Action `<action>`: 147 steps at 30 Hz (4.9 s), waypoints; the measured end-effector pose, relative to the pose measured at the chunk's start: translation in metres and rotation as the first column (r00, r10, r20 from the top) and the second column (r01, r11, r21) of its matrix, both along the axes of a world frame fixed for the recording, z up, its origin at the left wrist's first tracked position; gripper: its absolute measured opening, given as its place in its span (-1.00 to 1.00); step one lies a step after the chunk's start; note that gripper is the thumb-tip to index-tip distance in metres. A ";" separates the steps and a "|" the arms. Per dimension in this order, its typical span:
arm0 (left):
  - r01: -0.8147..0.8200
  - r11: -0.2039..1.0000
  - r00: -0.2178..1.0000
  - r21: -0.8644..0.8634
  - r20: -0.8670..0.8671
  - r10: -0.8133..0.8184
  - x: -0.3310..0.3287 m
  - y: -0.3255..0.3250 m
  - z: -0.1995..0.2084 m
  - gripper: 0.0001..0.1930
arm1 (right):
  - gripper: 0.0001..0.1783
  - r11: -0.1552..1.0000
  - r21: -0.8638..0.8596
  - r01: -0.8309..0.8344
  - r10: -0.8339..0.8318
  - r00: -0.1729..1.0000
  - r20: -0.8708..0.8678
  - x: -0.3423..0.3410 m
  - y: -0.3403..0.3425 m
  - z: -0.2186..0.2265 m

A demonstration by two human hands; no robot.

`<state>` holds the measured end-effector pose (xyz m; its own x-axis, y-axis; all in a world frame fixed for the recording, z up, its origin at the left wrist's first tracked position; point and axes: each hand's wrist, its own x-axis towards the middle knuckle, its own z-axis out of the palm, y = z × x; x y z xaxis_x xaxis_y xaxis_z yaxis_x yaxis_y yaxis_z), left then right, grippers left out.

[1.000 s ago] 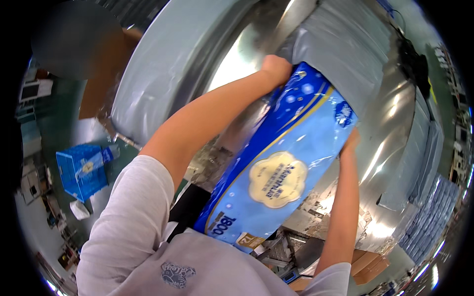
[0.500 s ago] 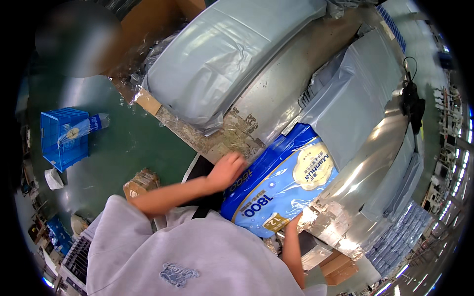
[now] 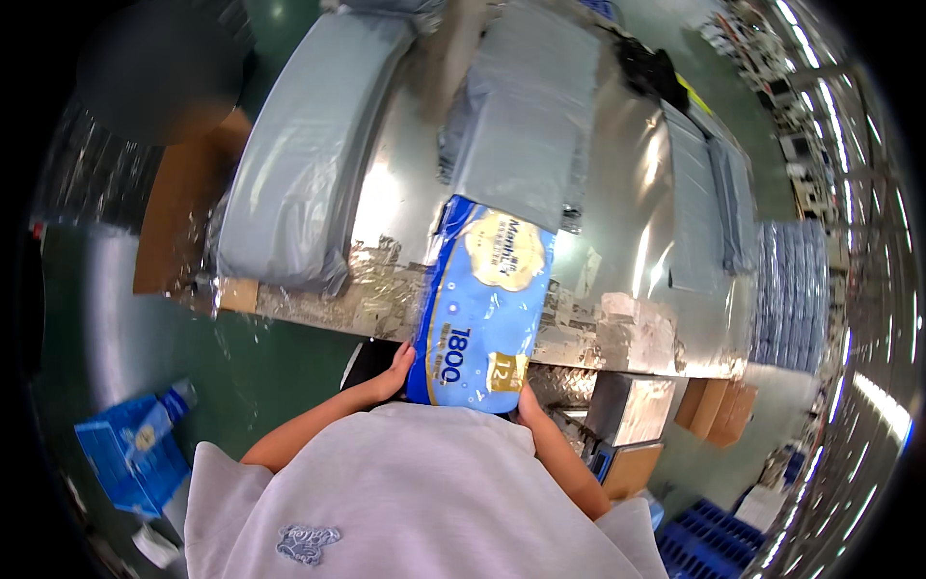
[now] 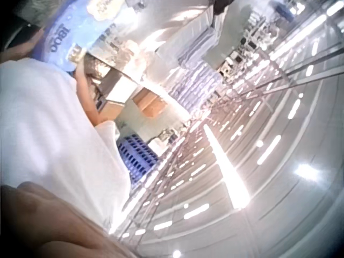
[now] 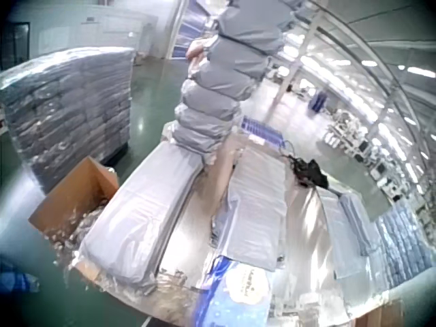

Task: The person repeatedly picks up gray padded envelopes from a stack, places them into blue and white product packaging, and stacks the finished packages on a metal table. The person works continuously in a warehouse setting, handling items one at a time.

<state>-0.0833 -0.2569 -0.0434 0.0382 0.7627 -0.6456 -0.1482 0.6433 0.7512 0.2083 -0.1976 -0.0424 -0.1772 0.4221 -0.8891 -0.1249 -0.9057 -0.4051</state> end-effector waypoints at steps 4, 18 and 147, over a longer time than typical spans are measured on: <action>0.570 0.769 0.802 -0.288 -0.008 -0.597 -0.047 0.037 0.034 -0.43 | -0.49 0.833 -0.244 -0.497 0.552 0.782 0.291 0.015 0.022 0.029; 0.413 0.904 0.385 -0.112 -0.878 -0.284 -0.057 0.285 0.013 -0.74 | -0.66 0.424 0.049 -0.905 0.236 0.162 0.958 -0.057 0.267 0.025; -0.379 0.925 0.884 -0.007 0.294 0.364 -0.048 0.357 0.022 -0.47 | -0.41 0.784 0.521 0.338 -0.236 0.938 -0.254 -0.087 0.335 -0.001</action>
<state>-0.1308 0.1000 -0.0212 -0.0776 0.7878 -0.6111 -0.5811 0.4623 0.6698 0.1211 0.1377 -0.0432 -0.0911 0.8833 -0.4599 -0.4543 -0.4479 -0.7701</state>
